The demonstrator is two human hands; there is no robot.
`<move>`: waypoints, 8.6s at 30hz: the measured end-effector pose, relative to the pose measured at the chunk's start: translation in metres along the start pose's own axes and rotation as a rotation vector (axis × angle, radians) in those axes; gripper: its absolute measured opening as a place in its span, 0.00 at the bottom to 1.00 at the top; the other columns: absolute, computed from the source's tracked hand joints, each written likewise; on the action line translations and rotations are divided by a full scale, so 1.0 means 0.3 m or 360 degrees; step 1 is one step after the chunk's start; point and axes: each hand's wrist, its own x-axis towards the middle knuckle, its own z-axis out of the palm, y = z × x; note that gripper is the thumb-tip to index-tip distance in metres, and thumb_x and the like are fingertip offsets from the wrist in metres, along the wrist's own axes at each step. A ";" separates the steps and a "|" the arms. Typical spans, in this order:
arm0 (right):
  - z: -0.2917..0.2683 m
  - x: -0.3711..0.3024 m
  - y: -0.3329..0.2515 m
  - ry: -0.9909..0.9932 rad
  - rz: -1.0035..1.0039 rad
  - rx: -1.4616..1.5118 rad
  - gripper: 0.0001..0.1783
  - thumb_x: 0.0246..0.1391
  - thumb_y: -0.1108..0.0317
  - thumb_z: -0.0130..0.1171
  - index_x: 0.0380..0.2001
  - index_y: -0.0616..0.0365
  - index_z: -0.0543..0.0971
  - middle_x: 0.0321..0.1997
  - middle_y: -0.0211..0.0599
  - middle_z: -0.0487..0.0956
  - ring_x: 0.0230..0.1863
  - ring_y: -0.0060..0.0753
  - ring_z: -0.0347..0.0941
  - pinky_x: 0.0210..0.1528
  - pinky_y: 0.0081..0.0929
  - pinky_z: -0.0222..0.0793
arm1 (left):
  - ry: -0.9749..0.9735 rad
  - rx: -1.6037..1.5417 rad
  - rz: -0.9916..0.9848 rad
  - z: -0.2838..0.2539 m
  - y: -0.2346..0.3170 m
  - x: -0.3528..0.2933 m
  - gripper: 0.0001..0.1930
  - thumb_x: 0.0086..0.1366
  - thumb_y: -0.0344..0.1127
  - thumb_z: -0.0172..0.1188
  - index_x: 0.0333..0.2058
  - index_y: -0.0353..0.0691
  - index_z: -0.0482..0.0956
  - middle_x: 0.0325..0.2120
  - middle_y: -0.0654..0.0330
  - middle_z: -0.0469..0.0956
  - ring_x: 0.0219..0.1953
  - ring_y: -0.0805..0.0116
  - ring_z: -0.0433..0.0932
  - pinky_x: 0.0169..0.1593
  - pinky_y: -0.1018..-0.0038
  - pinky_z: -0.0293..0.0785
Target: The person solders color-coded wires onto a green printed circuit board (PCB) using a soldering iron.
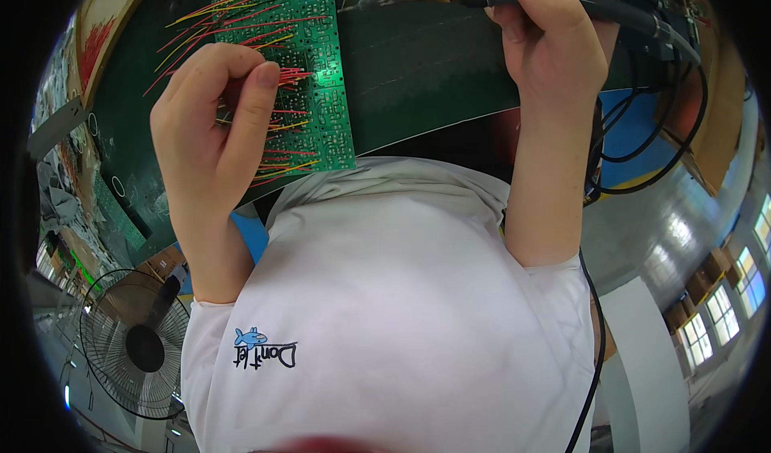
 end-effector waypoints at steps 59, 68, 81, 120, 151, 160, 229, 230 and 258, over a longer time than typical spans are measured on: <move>-0.040 -0.109 -0.032 -0.0400 0.0185 -0.0376 0.13 0.55 0.67 0.56 0.42 0.60 0.70 0.26 0.38 0.71 0.21 0.23 0.62 0.24 0.24 0.56 | 0.0098 0.0028 0.0103 0.088 -0.034 0.011 0.07 0.53 0.25 0.69 0.24 0.41 0.78 0.18 0.68 0.72 0.21 0.73 0.62 0.25 0.76 0.55; -0.026 -0.106 -0.036 -0.0342 0.0163 -0.0589 0.11 0.55 0.68 0.56 0.39 0.60 0.69 0.24 0.38 0.71 0.19 0.22 0.62 0.22 0.23 0.56 | 0.0093 0.0037 0.0140 0.088 -0.040 0.016 0.08 0.53 0.25 0.69 0.24 0.41 0.77 0.18 0.68 0.72 0.21 0.71 0.62 0.26 0.75 0.56; -0.057 -0.104 -0.042 -0.0348 0.0192 -0.0317 0.13 0.56 0.68 0.54 0.43 0.59 0.71 0.28 0.39 0.72 0.24 0.24 0.62 0.27 0.25 0.56 | 0.0102 0.0037 0.0152 0.092 -0.038 0.018 0.08 0.53 0.24 0.69 0.24 0.41 0.77 0.18 0.68 0.71 0.21 0.71 0.62 0.26 0.75 0.57; 0.023 -0.232 -0.029 -0.0092 0.0060 -0.0299 0.06 0.53 0.74 0.53 0.32 0.63 0.67 0.23 0.37 0.69 0.21 0.18 0.58 0.24 0.18 0.57 | 0.0193 0.0273 0.0183 0.097 0.015 -0.099 0.07 0.55 0.32 0.68 0.26 0.45 0.77 0.19 0.68 0.72 0.23 0.67 0.71 0.32 0.69 0.61; 0.050 -0.241 -0.027 0.0008 0.0026 -0.0499 0.11 0.51 0.70 0.62 0.32 0.63 0.71 0.24 0.38 0.74 0.20 0.17 0.63 0.23 0.16 0.61 | 0.0172 0.0266 0.0238 0.101 0.006 -0.097 0.07 0.57 0.29 0.68 0.25 0.43 0.78 0.18 0.69 0.72 0.20 0.73 0.67 0.33 0.74 0.63; -0.030 -0.231 -0.026 -0.0223 0.0059 0.0024 0.08 0.56 0.72 0.50 0.39 0.63 0.69 0.29 0.43 0.72 0.26 0.25 0.64 0.29 0.23 0.61 | 0.0188 0.0297 0.0241 0.106 0.012 -0.089 0.06 0.57 0.30 0.68 0.26 0.43 0.78 0.19 0.69 0.74 0.21 0.73 0.69 0.33 0.75 0.64; 0.050 -0.290 -0.024 -0.0263 0.0017 -0.0437 0.09 0.51 0.70 0.58 0.33 0.60 0.69 0.26 0.39 0.75 0.17 0.17 0.58 0.23 0.21 0.54 | 0.0189 0.0110 0.0401 0.096 0.010 -0.178 0.08 0.46 0.25 0.69 0.21 0.44 0.77 0.13 0.68 0.67 0.16 0.72 0.63 0.25 0.73 0.56; 0.046 -0.288 -0.025 -0.0264 0.0023 -0.0375 0.09 0.52 0.70 0.57 0.32 0.60 0.69 0.25 0.39 0.74 0.17 0.18 0.58 0.23 0.22 0.55 | 0.0183 0.0111 0.0396 0.096 0.011 -0.177 0.08 0.46 0.25 0.69 0.21 0.44 0.77 0.13 0.68 0.67 0.16 0.71 0.63 0.25 0.73 0.56; -0.026 -0.152 -0.012 0.0272 0.0152 0.0629 0.08 0.52 0.73 0.58 0.29 0.58 0.68 0.27 0.36 0.74 0.17 0.18 0.62 0.22 0.16 0.61 | -0.0238 0.0637 0.0032 -0.318 0.024 0.212 0.07 0.61 0.21 0.54 0.36 0.35 0.80 0.34 0.48 0.80 0.41 0.47 0.79 0.48 0.59 0.75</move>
